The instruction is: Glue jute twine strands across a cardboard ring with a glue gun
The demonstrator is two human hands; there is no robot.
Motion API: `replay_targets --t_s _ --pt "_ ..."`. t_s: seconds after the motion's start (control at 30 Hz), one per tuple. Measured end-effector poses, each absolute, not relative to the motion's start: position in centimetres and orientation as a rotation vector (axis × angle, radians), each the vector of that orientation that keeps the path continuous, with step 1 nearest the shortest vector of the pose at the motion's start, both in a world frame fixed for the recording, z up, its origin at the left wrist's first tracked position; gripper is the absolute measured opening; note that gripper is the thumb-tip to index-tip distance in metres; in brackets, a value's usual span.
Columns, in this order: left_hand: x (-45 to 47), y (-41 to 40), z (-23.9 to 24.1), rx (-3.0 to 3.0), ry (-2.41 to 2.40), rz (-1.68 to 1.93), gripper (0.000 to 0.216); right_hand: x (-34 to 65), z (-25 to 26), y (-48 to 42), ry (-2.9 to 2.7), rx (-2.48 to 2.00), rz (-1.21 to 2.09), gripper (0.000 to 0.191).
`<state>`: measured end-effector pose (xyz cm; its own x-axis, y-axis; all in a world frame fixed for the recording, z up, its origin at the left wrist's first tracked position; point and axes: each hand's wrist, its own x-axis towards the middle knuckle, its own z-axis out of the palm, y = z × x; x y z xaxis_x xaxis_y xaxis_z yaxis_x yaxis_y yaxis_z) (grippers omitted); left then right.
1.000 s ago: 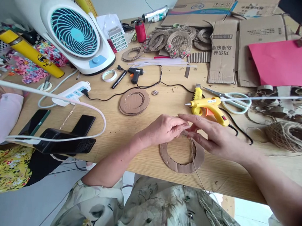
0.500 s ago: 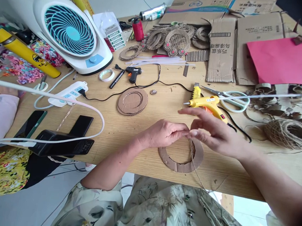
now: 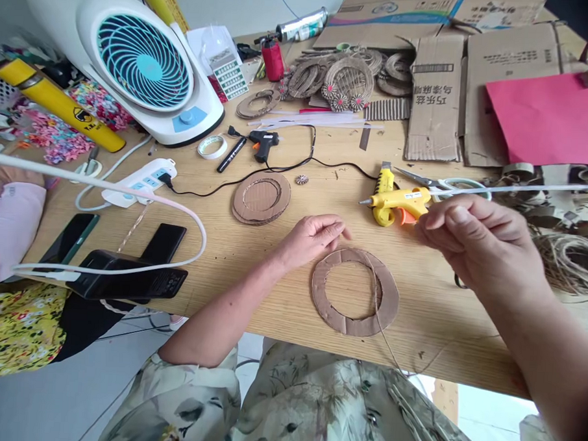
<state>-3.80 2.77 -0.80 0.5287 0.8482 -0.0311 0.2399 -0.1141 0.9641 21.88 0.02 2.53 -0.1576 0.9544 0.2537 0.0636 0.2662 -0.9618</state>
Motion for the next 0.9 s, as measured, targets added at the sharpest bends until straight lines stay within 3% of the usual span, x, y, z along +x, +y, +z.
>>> replay_targets --t_s 0.1,0.2,0.27,0.47,0.67,0.9 --pt "-4.3 2.9 -0.6 1.983 1.268 0.809 0.035 21.9 2.7 0.2 -1.754 -1.204 0.627 0.02" --pt "-4.7 2.8 0.0 2.293 1.509 0.86 0.022 21.4 1.9 0.0 -2.029 -1.268 0.484 0.023" --pt "-4.8 2.5 0.3 2.347 1.484 0.772 0.015 20.7 0.8 -0.4 -2.202 -1.299 0.485 0.024" --pt "-3.7 1.0 0.4 2.279 1.304 0.317 0.029 18.8 -1.6 -1.6 -2.505 -1.485 0.236 0.026" --pt "-3.1 0.3 0.7 2.15 1.297 0.318 0.021 18.7 -1.2 -1.5 -2.412 -1.508 0.391 0.019" --pt "-3.7 0.5 0.9 1.425 0.975 0.436 0.038 19.3 -0.2 -1.5 -1.951 -1.313 1.092 0.02"
